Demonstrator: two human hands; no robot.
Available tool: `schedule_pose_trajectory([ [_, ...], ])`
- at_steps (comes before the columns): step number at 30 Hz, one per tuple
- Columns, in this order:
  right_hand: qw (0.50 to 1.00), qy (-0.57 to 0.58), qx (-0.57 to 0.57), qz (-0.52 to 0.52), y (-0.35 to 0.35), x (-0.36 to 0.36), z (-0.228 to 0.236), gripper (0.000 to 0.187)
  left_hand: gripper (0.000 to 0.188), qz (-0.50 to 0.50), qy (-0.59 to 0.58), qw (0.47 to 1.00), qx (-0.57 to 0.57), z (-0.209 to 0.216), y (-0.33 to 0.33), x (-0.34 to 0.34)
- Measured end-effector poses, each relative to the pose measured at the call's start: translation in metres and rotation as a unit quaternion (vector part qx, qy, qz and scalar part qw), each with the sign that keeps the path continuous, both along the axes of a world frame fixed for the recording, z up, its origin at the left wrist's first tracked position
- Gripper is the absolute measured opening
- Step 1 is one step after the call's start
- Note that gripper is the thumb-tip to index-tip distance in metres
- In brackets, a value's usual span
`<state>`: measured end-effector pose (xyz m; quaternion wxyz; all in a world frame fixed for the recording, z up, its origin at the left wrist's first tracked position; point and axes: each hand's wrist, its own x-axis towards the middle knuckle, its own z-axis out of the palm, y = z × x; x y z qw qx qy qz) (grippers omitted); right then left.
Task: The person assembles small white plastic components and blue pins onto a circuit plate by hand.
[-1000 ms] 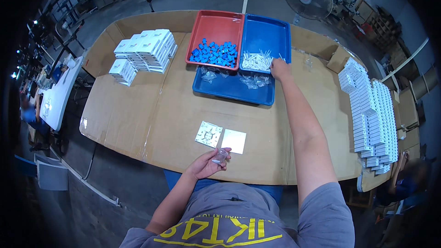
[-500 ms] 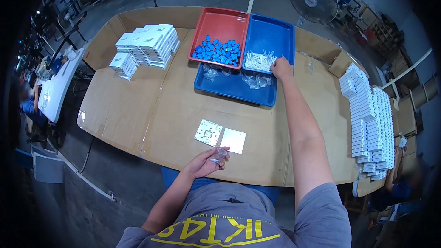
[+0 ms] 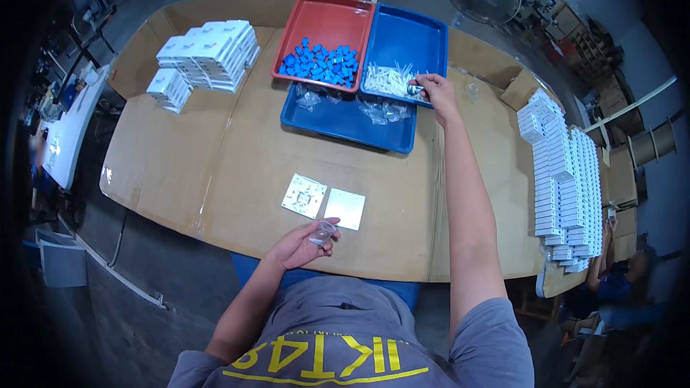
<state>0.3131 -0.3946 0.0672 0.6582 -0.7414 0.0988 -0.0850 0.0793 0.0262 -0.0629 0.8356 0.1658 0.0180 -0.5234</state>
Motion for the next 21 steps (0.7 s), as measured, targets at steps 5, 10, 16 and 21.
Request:
schedule_pose_trajectory([
  [5, 0.999, 0.016, 0.027, -0.022, 0.02, -0.055, -0.017, 0.012, 0.056, 0.006, -0.001, 1.0, -0.025, -0.004, -0.001, 0.006],
  [10, 0.995, 0.058, 0.085, -0.001, 0.084, -0.141, -0.052, 0.01, 0.057, 0.008, -0.017, 1.0, -0.014, -0.001, -0.005, 0.011],
  [16, 0.977, 0.153, 0.117, 0.088, 0.171, -0.221, -0.065, 0.015, 0.059, 0.005, -0.021, 1.0, -0.006, 0.003, -0.006, 0.012],
  [21, 0.975, 0.126, 0.064, 0.173, 0.183, -0.234, -0.05, 0.013, 0.056, 0.005, -0.034, 0.999, 0.006, 0.001, -0.005, 0.009],
])
